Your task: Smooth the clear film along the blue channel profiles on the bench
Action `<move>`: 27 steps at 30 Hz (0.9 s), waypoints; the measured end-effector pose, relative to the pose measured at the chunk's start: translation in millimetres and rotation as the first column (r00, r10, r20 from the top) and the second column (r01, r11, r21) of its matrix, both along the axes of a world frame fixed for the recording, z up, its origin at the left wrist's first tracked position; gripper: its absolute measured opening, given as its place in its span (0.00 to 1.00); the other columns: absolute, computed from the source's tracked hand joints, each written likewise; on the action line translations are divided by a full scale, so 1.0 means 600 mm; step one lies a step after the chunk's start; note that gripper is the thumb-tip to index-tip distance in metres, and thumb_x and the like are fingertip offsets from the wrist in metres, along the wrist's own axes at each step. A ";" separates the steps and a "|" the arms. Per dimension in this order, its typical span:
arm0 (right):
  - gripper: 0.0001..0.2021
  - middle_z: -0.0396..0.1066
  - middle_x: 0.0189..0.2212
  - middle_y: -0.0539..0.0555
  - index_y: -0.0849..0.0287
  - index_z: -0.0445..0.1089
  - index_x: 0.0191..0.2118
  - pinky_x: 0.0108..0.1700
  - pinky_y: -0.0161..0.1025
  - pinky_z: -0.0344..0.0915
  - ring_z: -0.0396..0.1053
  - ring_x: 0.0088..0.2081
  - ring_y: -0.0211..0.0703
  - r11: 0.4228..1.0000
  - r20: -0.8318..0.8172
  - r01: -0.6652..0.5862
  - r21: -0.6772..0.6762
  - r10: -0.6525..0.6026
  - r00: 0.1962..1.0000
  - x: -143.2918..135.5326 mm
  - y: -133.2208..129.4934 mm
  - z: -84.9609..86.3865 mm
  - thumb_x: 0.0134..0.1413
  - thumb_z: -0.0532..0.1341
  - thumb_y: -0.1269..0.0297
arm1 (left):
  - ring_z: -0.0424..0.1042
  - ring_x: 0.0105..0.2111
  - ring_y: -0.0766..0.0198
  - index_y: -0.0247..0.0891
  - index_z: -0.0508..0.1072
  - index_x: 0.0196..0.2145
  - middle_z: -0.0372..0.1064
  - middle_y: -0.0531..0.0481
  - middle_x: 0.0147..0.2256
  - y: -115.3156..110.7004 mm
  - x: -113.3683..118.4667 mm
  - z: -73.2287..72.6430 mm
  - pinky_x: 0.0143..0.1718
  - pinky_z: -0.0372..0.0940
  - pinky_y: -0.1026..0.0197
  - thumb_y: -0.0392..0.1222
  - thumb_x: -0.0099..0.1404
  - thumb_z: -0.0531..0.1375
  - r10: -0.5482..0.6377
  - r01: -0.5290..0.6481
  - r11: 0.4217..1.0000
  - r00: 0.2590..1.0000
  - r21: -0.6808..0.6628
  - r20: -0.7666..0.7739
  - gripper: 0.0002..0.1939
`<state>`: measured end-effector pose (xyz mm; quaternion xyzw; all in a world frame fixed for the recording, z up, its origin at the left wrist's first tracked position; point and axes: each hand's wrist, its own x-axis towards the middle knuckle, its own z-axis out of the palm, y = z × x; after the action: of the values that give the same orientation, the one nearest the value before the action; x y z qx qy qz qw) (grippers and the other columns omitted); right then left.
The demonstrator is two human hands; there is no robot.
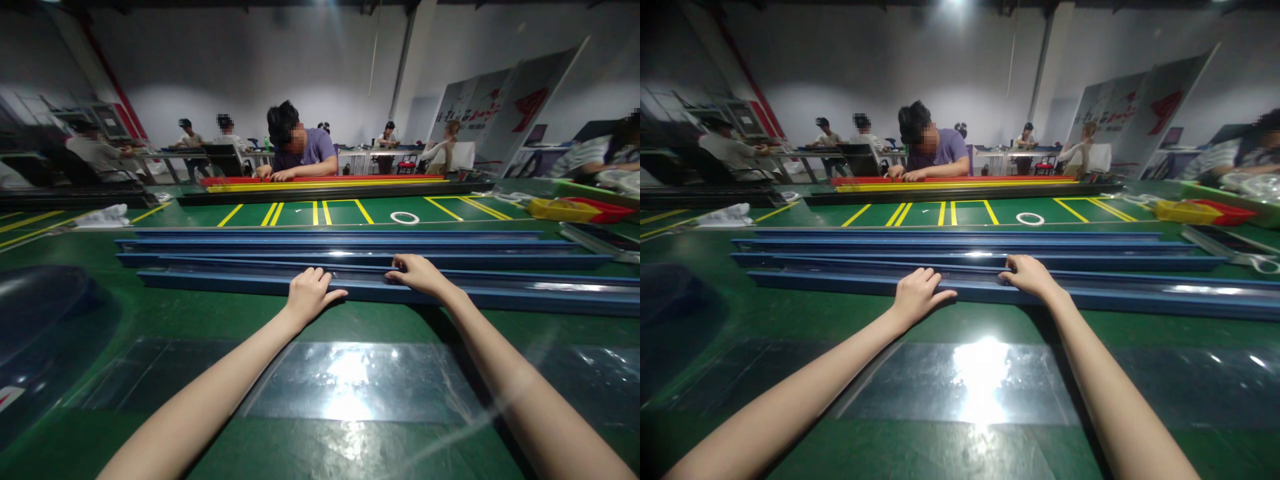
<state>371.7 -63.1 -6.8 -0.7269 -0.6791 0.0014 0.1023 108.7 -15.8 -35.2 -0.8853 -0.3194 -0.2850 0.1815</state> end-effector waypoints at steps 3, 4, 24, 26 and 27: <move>0.13 0.70 0.29 0.55 0.58 0.64 0.29 0.28 0.34 0.55 0.65 0.30 0.43 1.000 0.004 0.002 -0.007 -0.002 1.000 0.000 0.000 0.000 0.46 0.55 0.53 | 0.62 0.27 0.63 0.37 0.67 0.25 0.65 0.49 0.24 0.001 0.000 0.001 0.24 0.50 0.63 0.63 0.57 0.48 0.017 -0.017 1.000 1.000 -0.005 0.009 0.25; 0.13 0.70 0.29 0.55 0.58 0.64 0.29 0.28 0.34 0.55 0.65 0.30 0.43 1.000 0.003 0.003 -0.007 -0.003 1.000 0.000 0.000 0.001 0.46 0.55 0.53 | 0.62 0.27 0.63 0.37 0.67 0.24 0.64 0.48 0.24 0.001 0.000 0.002 0.24 0.50 0.63 0.63 0.57 0.48 0.025 -0.025 1.000 1.000 -0.011 0.011 0.26; 0.13 0.70 0.30 0.55 0.58 0.64 0.29 0.29 0.34 0.55 0.66 0.31 0.44 1.000 0.001 0.003 0.000 -0.003 1.000 0.000 0.000 -0.001 0.46 0.55 0.52 | 0.64 0.29 0.60 0.36 0.67 0.26 0.66 0.47 0.25 0.000 0.001 -0.002 0.27 0.52 0.60 0.61 0.59 0.47 0.013 -0.013 1.000 1.000 -0.024 -0.008 0.25; 0.13 0.70 0.30 0.55 0.58 0.64 0.29 0.29 0.34 0.55 0.66 0.31 0.43 1.000 0.003 0.002 -0.001 -0.002 1.000 -0.001 0.000 0.000 0.46 0.55 0.53 | 0.64 0.29 0.60 0.36 0.67 0.26 0.66 0.47 0.26 0.000 0.001 -0.002 0.27 0.51 0.60 0.61 0.59 0.47 0.009 -0.010 1.000 1.000 -0.026 -0.008 0.24; 0.13 0.70 0.29 0.55 0.58 0.65 0.29 0.28 0.34 0.55 0.66 0.31 0.43 1.000 0.005 0.001 -0.001 -0.001 1.000 -0.001 -0.001 0.001 0.46 0.55 0.53 | 0.64 0.29 0.61 0.36 0.67 0.26 0.66 0.47 0.26 0.000 0.001 -0.002 0.27 0.51 0.60 0.61 0.59 0.47 0.009 -0.010 1.000 1.000 -0.024 -0.008 0.24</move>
<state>371.1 -63.5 -6.5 -0.7273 -0.6790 -0.0002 0.1002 109.3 -15.9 -36.4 -0.8870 -0.3263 -0.2770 0.1734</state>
